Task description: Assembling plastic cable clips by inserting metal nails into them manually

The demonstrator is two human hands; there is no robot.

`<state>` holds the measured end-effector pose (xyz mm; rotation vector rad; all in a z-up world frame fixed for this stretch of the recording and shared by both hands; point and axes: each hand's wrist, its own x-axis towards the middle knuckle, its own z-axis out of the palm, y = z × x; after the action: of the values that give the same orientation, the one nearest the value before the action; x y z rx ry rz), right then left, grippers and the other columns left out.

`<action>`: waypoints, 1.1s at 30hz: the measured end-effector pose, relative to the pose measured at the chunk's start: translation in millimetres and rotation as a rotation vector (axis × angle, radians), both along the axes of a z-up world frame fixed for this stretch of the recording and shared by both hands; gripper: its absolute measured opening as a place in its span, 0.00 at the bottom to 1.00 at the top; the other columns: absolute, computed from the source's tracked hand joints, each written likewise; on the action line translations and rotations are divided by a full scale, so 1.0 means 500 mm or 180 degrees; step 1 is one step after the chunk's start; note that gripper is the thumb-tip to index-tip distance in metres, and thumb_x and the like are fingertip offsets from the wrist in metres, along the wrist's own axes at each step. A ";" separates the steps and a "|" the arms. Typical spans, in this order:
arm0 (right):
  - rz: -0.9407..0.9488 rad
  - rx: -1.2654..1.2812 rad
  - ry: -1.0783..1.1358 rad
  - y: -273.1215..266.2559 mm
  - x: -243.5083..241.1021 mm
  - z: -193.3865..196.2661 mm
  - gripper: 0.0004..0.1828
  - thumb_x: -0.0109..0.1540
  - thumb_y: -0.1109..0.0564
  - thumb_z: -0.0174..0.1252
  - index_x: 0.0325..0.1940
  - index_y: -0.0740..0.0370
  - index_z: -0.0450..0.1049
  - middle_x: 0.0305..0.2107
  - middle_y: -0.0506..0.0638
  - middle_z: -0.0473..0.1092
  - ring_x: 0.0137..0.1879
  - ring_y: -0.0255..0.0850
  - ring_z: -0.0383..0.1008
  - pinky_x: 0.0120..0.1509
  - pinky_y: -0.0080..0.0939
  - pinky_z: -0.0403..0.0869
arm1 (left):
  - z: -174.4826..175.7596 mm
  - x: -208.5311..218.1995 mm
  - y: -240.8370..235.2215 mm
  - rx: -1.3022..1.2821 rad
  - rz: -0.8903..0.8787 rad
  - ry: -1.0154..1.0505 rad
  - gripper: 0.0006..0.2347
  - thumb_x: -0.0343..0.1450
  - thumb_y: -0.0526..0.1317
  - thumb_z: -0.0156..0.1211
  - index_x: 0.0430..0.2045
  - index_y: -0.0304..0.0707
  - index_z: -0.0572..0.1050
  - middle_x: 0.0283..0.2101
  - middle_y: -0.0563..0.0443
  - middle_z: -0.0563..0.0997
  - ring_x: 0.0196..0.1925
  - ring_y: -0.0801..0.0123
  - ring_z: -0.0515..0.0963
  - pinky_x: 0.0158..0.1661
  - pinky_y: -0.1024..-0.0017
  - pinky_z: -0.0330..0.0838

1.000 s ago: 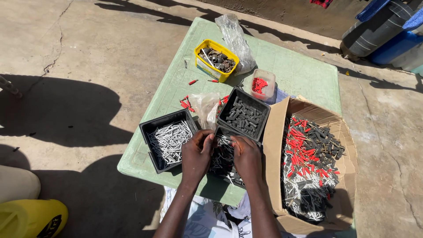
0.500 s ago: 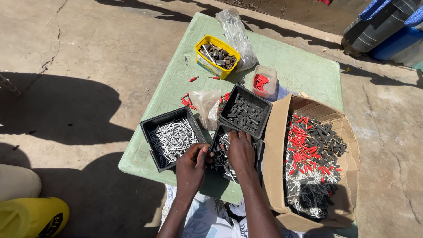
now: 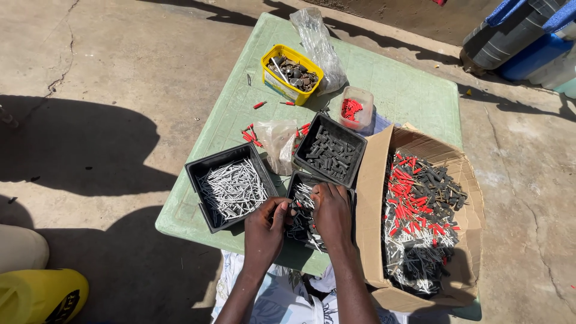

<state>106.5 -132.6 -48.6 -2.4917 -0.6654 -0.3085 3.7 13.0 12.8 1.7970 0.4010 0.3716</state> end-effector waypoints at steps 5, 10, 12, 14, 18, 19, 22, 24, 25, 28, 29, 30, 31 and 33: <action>-0.0521 0.1400 0.1522 -0.020 -0.069 0.084 0.09 0.66 0.58 0.57 0.49 0.56 0.78 0.42 0.49 0.80 0.48 0.41 0.81 0.51 0.42 0.77 | -0.005 0.014 -0.017 -0.0528 -0.0317 0.0183 0.11 0.73 0.47 0.57 0.40 0.45 0.83 0.33 0.57 0.85 0.32 0.76 0.82 0.34 0.76 0.72; -0.0141 0.2979 0.2106 -0.041 -0.095 0.038 0.10 0.63 0.66 0.58 0.48 0.68 0.78 0.39 0.56 0.79 0.47 0.41 0.79 0.55 0.38 0.77 | -0.026 0.028 -0.061 -0.1610 -0.0610 0.0021 0.15 0.69 0.43 0.65 0.46 0.36 0.84 0.43 0.53 0.82 0.38 0.76 0.78 0.37 0.77 0.70; -0.0325 0.3568 0.2369 -0.039 -0.098 0.028 0.12 0.60 0.61 0.66 0.43 0.72 0.78 0.29 0.57 0.77 0.32 0.37 0.72 0.37 0.35 0.73 | -0.019 0.029 -0.076 -0.2660 -0.0372 -0.0262 0.04 0.69 0.32 0.65 0.32 0.28 0.81 0.33 0.44 0.83 0.31 0.68 0.79 0.34 0.71 0.76; -0.0214 0.3631 0.2710 -0.051 -0.106 0.052 0.14 0.62 0.57 0.63 0.46 0.72 0.77 0.27 0.58 0.75 0.31 0.39 0.71 0.35 0.36 0.69 | -0.040 0.040 -0.083 -0.2752 -0.0294 -0.0313 0.05 0.69 0.34 0.66 0.34 0.29 0.81 0.32 0.47 0.82 0.31 0.70 0.77 0.35 0.72 0.73; 0.0158 0.3087 0.3073 -0.062 -0.123 0.072 0.13 0.66 0.51 0.59 0.38 0.65 0.75 0.18 0.47 0.65 0.24 0.31 0.60 0.26 0.32 0.55 | -0.039 0.041 -0.077 -0.2716 -0.0302 -0.0136 0.07 0.69 0.37 0.66 0.34 0.30 0.81 0.41 0.44 0.85 0.28 0.70 0.78 0.33 0.73 0.71; 0.0154 0.3099 0.3075 -0.057 -0.123 0.082 0.13 0.66 0.51 0.59 0.38 0.65 0.75 0.18 0.47 0.65 0.24 0.31 0.60 0.26 0.32 0.55 | -0.049 0.042 -0.075 -0.2708 -0.0307 -0.0127 0.07 0.69 0.37 0.66 0.34 0.30 0.81 0.41 0.44 0.85 0.28 0.70 0.78 0.33 0.73 0.71; 0.0375 0.2657 0.2666 -0.053 -0.126 0.097 0.17 0.71 0.50 0.50 0.33 0.61 0.73 0.15 0.45 0.62 0.23 0.31 0.57 0.29 0.35 0.58 | -0.066 0.047 -0.077 -0.2890 -0.0496 -0.0262 0.10 0.68 0.37 0.67 0.38 0.28 0.82 0.39 0.47 0.83 0.34 0.72 0.79 0.39 0.77 0.74; 0.0210 0.2540 0.2605 -0.051 -0.127 0.087 0.18 0.69 0.46 0.53 0.32 0.61 0.73 0.15 0.45 0.63 0.22 0.30 0.58 0.28 0.33 0.57 | -0.055 0.043 -0.077 -0.2956 -0.0593 -0.0332 0.07 0.70 0.36 0.65 0.34 0.29 0.79 0.36 0.42 0.85 0.35 0.71 0.81 0.39 0.77 0.75; 0.0218 0.2540 0.2608 -0.054 -0.127 0.090 0.18 0.69 0.46 0.53 0.32 0.61 0.73 0.15 0.45 0.63 0.22 0.30 0.58 0.28 0.33 0.57 | -0.056 0.043 -0.076 -0.2952 -0.0586 -0.0335 0.07 0.70 0.36 0.65 0.34 0.29 0.79 0.36 0.42 0.85 0.35 0.71 0.81 0.39 0.77 0.75; 0.0287 0.2002 0.2207 -0.055 -0.134 0.103 0.17 0.69 0.46 0.51 0.34 0.56 0.77 0.14 0.43 0.63 0.22 0.30 0.60 0.27 0.33 0.63 | -0.056 0.040 -0.075 -0.3046 -0.0525 -0.0295 0.07 0.69 0.35 0.66 0.33 0.28 0.80 0.33 0.41 0.84 0.37 0.67 0.82 0.41 0.72 0.78; 0.0290 0.2074 0.2092 -0.051 -0.138 0.109 0.17 0.69 0.48 0.51 0.30 0.57 0.76 0.13 0.44 0.61 0.21 0.31 0.59 0.28 0.35 0.61 | -0.054 0.037 -0.076 -0.3161 -0.0514 -0.0298 0.05 0.70 0.34 0.64 0.33 0.28 0.79 0.33 0.40 0.84 0.33 0.68 0.80 0.38 0.74 0.76; 0.0289 0.2151 0.1956 -0.046 -0.138 0.116 0.19 0.69 0.50 0.50 0.27 0.58 0.75 0.12 0.45 0.59 0.20 0.32 0.57 0.29 0.36 0.58 | -0.050 0.041 -0.077 -0.3271 -0.0521 -0.0309 0.03 0.71 0.32 0.63 0.33 0.28 0.79 0.33 0.40 0.84 0.30 0.69 0.79 0.36 0.75 0.73; 0.0278 0.2154 0.1947 -0.045 -0.140 0.117 0.19 0.69 0.50 0.50 0.27 0.58 0.75 0.12 0.45 0.59 0.20 0.32 0.57 0.29 0.36 0.58 | -0.047 0.040 -0.077 -0.3273 -0.0536 -0.0307 0.03 0.71 0.32 0.63 0.33 0.28 0.79 0.33 0.40 0.84 0.30 0.69 0.79 0.36 0.75 0.73; 0.0319 0.2379 0.1959 -0.043 -0.147 0.121 0.20 0.69 0.49 0.52 0.26 0.59 0.75 0.11 0.44 0.58 0.20 0.33 0.57 0.30 0.37 0.60 | -0.041 0.035 -0.079 -0.3476 -0.0501 -0.0313 0.04 0.72 0.33 0.63 0.32 0.29 0.78 0.31 0.40 0.82 0.30 0.67 0.78 0.36 0.73 0.73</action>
<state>32.9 -153.8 11.8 -1.6877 -0.3230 0.2192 21.4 -26.3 -7.9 0.7307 0.2958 0.0788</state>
